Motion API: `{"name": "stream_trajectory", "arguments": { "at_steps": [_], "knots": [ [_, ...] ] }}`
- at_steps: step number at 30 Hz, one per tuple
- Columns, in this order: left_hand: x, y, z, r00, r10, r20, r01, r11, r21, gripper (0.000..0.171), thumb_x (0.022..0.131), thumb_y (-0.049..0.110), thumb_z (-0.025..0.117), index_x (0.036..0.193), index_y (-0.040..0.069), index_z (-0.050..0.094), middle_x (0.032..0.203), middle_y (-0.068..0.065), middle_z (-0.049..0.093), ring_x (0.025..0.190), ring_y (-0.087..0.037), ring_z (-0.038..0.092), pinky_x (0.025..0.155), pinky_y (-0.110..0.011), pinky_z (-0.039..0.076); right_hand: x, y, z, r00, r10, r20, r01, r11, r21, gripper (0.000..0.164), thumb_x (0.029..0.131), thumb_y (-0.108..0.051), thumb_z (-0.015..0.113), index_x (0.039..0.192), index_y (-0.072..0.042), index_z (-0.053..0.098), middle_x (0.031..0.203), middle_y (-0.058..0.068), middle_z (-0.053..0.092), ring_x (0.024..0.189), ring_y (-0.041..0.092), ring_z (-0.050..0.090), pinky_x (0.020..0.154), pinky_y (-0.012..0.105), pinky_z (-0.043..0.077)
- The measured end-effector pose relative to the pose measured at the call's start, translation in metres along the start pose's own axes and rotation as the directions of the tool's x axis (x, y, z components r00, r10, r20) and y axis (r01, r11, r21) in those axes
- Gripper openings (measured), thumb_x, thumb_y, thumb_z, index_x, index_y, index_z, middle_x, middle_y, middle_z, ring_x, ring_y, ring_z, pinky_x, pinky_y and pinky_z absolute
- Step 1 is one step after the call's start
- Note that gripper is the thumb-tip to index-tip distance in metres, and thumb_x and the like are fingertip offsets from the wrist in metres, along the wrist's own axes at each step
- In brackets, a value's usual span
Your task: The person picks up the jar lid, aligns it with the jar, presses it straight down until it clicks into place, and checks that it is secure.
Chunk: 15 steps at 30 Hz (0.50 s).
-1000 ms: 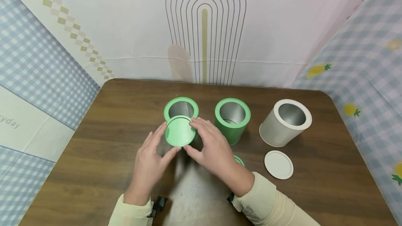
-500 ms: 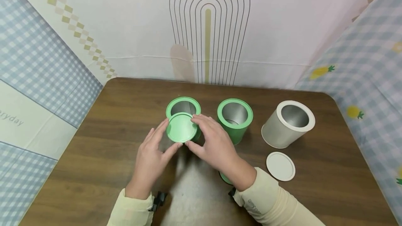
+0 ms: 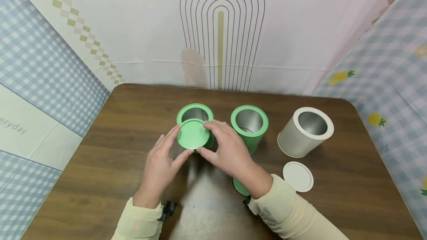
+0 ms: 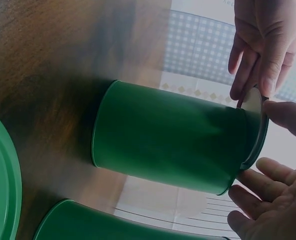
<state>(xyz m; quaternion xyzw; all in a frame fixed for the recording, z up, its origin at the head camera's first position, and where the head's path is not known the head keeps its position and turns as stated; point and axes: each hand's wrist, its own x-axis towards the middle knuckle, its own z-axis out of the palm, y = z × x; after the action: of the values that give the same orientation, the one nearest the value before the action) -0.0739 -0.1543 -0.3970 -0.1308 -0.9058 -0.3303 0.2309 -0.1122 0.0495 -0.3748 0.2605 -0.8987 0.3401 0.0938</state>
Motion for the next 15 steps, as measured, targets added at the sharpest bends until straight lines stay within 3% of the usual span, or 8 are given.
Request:
{"name": "stream_trajectory", "arguments": {
  "at_steps": [15],
  "knots": [
    [0.0093, -0.0024, -0.0027, 0.999, -0.025, 0.047, 0.025, 1.0, -0.002, 0.074, 0.078, 0.018, 0.087, 0.142, -0.002, 0.054, 0.142, -0.016, 0.058, 0.13, -0.029, 0.056, 0.115, -0.051, 0.034, 0.0102, 0.0004, -0.0029, 0.999, 0.021, 0.029, -0.02, 1.0, -0.018, 0.063, 0.08, -0.029, 0.086, 0.133, -0.006, 0.061, 0.134, 0.007, 0.063, 0.132, 0.024, 0.053, 0.115, 0.039, 0.036]
  ]
}}
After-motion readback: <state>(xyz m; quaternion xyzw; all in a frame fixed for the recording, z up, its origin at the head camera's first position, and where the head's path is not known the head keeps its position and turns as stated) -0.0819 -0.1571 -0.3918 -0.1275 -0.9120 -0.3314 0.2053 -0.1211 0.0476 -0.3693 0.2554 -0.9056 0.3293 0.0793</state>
